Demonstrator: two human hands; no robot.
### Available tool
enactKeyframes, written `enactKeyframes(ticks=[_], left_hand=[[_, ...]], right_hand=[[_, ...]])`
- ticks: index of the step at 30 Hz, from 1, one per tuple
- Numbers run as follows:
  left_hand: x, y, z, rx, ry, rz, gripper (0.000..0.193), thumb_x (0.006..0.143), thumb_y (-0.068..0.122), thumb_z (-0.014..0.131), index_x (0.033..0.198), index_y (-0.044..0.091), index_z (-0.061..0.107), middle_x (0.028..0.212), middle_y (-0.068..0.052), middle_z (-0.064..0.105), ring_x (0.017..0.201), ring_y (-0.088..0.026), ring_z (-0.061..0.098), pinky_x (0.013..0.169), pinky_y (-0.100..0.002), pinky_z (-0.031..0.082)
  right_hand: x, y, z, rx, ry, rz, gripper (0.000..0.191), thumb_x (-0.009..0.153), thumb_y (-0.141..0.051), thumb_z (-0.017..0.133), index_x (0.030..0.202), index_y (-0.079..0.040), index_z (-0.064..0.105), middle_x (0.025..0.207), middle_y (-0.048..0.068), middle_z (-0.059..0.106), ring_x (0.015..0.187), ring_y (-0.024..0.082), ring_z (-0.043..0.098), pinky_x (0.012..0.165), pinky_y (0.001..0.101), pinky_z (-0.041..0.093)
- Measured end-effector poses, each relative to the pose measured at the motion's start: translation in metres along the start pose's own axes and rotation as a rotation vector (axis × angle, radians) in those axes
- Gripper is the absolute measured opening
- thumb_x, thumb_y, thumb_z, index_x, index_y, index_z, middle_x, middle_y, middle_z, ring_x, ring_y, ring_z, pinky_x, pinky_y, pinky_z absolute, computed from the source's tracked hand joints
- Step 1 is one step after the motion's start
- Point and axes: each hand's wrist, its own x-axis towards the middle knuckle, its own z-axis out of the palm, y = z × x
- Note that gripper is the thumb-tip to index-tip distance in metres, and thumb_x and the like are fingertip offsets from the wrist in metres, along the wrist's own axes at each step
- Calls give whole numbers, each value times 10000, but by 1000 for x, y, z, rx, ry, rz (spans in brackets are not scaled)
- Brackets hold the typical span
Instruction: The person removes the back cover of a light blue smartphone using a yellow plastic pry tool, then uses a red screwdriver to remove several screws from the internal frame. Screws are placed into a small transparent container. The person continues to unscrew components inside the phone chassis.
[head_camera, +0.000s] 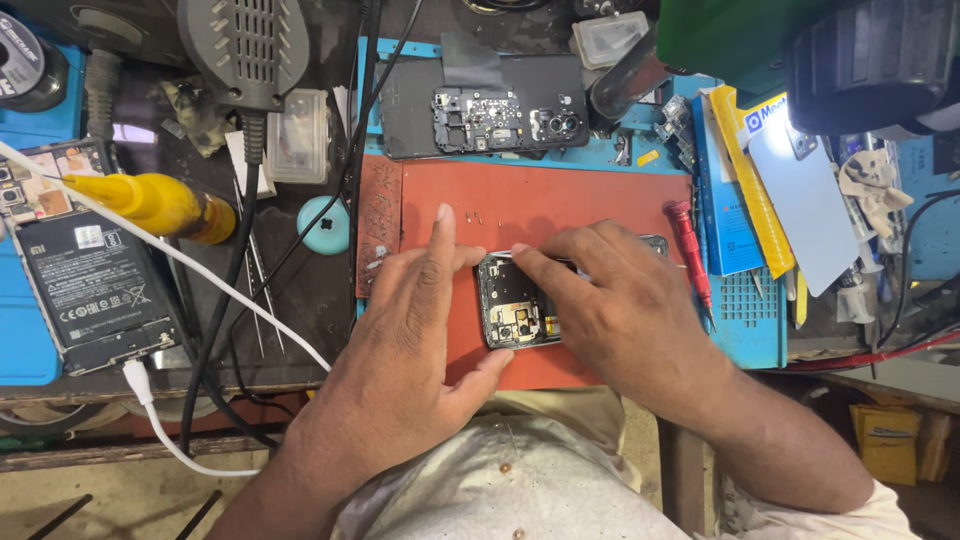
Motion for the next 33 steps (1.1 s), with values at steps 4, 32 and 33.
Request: enactKeyframes(ticks=[4,32,33], left_hand=[[0,-2,-2,-17,-9,-20,1161,803,210,848,1566,-118,35,1360,-238,561,1309,-373,492,1122,-481,405],[2,-8,-5,-41,-51,-63,1170,810,245,845,1558,-110,17,1378,-234,556,1330,-367,474,1124,-466,408],[2,-8,-5,-34,-51,-60,1172,809,249,848,1556,-109,19,1374,-235,555,1328,-367,475,1124,-468,407]], right_hand=[[9,3,-2,15,-43,-64,528,688,0,724,1215,-27,708,1058,86,655,930,279,626,791,426,526],[12,8,-2,-20,0,-123,494,712,-25,746,1204,-51,708,1090,81,652,958,269,628,759,404,538],[12,7,-2,-38,-11,-127,505,704,-30,743,1208,-50,710,1087,81,650,956,270,628,756,405,539]])
